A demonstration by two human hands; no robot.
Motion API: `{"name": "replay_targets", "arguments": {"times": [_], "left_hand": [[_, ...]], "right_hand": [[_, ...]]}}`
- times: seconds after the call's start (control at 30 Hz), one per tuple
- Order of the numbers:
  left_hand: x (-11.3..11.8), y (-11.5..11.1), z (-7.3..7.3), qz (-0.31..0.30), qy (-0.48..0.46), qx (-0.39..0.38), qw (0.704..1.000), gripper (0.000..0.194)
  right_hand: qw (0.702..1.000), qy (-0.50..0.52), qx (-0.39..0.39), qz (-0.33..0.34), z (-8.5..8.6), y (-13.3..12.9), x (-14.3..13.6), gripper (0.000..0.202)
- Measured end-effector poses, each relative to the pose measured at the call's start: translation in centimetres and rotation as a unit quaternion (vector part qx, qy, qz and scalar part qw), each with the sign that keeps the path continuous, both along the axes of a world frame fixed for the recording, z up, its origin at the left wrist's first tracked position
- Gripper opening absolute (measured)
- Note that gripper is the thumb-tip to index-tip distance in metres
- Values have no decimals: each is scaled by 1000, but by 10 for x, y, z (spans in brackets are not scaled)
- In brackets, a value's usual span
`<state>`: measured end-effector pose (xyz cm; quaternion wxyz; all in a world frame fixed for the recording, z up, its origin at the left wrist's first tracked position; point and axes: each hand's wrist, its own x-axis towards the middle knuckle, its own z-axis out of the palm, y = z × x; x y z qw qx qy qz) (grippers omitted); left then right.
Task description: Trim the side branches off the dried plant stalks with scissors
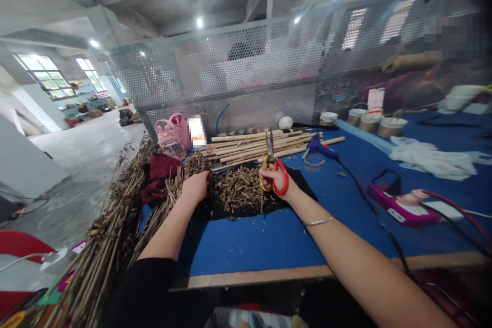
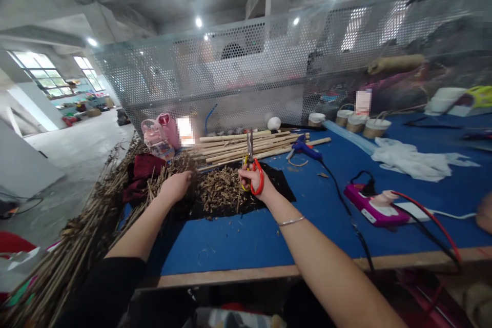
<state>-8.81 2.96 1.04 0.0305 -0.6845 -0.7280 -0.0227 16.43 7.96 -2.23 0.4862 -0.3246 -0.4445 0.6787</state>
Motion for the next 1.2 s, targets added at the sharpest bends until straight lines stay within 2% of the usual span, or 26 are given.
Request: {"name": "replay_targets", "arguments": {"times": [0.2, 0.33, 0.5, 0.57, 0.6, 0.67, 0.7, 0.73, 0.77, 0.83, 0.87, 0.93, 1.07, 1.13, 1.2], "left_hand": [[17, 4, -2, -55, -20, -7, 998, 42], [18, 3, -1, -23, -22, -15, 999, 33], [28, -3, -2, -22, -64, -17, 998, 39], [38, -8, -1, -8, -95, 18, 995, 40], [44, -12, 0, 11, -133, 76, 988, 40], [57, -21, 4, 19, -243, 184, 952, 35], [64, -26, 6, -1, -312, 194, 930, 31], [71, -30, 8, -31, -385, 152, 910, 29], [77, -34, 9, -49, -462, 75, 882, 32], [88, -39, 10, -69, -589, -78, 801, 49], [92, -40, 9, -67, -628, -116, 767, 58], [97, -40, 6, -76, -682, -140, 714, 73], [97, -37, -2, -99, -749, -113, 645, 75], [94, -38, -4, -89, -763, -98, 633, 70], [90, -42, -4, -79, -760, -79, 640, 63]], "right_hand": [[1000, -9, 3, 0, 0, 0, 1, 31], [1000, -7, 4, -3, 0, 1, 2, 31], [1000, -10, 0, 2, 1, -1, 1, 32], [1000, -14, -1, 5, 3, -3, 0, 32], [1000, -16, -1, 9, 5, -6, -1, 32], [999, -22, 7, 22, 8, -12, -5, 32], [999, -24, 14, 33, 10, -16, -8, 32], [999, -29, 27, 37, 13, -20, -11, 32], [998, -38, 39, 37, 15, -25, -15, 31], [997, -47, 64, 23, 18, -35, -21, 30], [996, -52, 72, 19, 19, -39, -24, 29], [993, -70, 89, 11, 20, -46, -29, 29], [988, -122, 89, 15, 17, -46, -30, 30], [975, -181, 130, -9, 16, -41, -26, 29], [945, -262, 192, -38, 15, -37, -20, 30]]}}
